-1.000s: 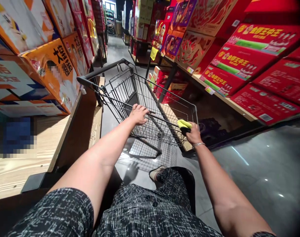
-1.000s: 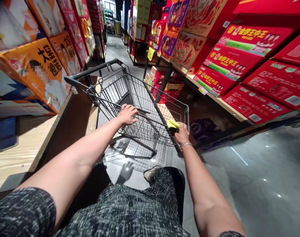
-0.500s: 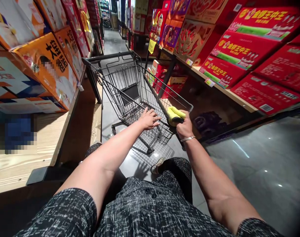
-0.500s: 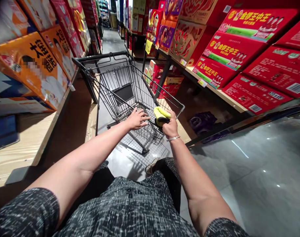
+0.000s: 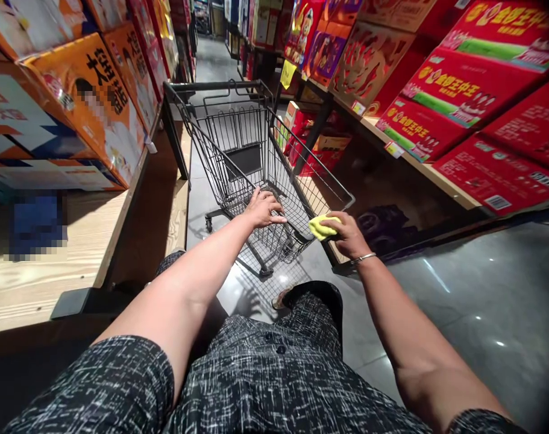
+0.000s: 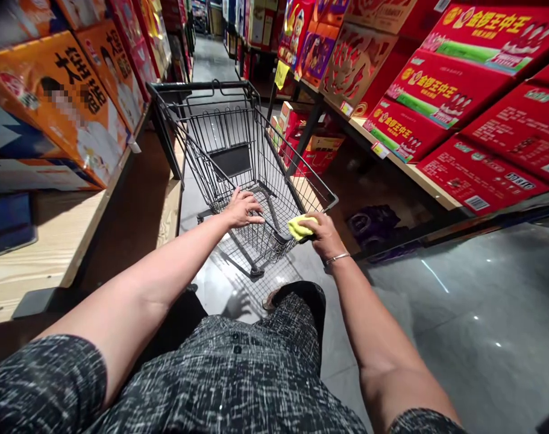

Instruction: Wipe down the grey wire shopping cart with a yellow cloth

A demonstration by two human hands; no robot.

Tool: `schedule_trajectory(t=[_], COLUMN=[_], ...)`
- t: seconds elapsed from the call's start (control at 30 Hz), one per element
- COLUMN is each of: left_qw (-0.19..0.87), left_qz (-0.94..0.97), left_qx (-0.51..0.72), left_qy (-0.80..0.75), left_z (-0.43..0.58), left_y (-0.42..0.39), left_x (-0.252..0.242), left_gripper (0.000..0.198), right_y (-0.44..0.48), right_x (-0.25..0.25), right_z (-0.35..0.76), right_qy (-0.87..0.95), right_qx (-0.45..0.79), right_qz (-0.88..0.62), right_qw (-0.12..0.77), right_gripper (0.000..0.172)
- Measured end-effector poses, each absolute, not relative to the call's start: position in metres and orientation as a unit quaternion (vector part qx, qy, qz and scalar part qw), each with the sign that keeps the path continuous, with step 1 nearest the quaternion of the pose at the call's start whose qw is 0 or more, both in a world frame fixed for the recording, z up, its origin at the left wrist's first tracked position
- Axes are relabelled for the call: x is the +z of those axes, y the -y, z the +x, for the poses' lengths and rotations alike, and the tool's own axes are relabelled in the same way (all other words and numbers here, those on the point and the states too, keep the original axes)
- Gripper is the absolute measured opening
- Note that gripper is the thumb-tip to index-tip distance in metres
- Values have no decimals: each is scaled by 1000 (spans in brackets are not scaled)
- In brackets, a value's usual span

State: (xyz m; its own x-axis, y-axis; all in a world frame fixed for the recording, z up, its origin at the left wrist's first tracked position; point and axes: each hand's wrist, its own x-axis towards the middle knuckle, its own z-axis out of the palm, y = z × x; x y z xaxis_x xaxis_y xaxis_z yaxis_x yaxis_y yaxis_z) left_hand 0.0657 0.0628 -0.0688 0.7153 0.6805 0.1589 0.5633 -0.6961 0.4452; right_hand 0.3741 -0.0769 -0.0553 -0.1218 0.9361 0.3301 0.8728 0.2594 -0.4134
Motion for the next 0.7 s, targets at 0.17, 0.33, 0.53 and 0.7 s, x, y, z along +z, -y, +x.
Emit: schedule_trajectory(t=[0.17, 0.33, 0.53, 0.7], left_qw=[191, 217, 208, 242], left_qz=[896, 881, 890, 888], left_qx=[163, 154, 125, 172], left_qy=[-367, -392, -385, -351], left_z=[58, 34, 3, -9], left_y=[-65, -76, -64, -57], left_x=[-68, -61, -57, -74], left_gripper=[29, 25, 26, 31], right_y=[70, 86, 97, 98], right_x=[-82, -105, -106, -168], right_z=[357, 285, 228, 195], right_qy=[628, 627, 722, 797], right_qx=[-9, -8, -31, 28], right_qz=[-703, -648, -528, -548], right_qw=[333, 432, 445, 252], right_gripper=[59, 62, 67, 61])
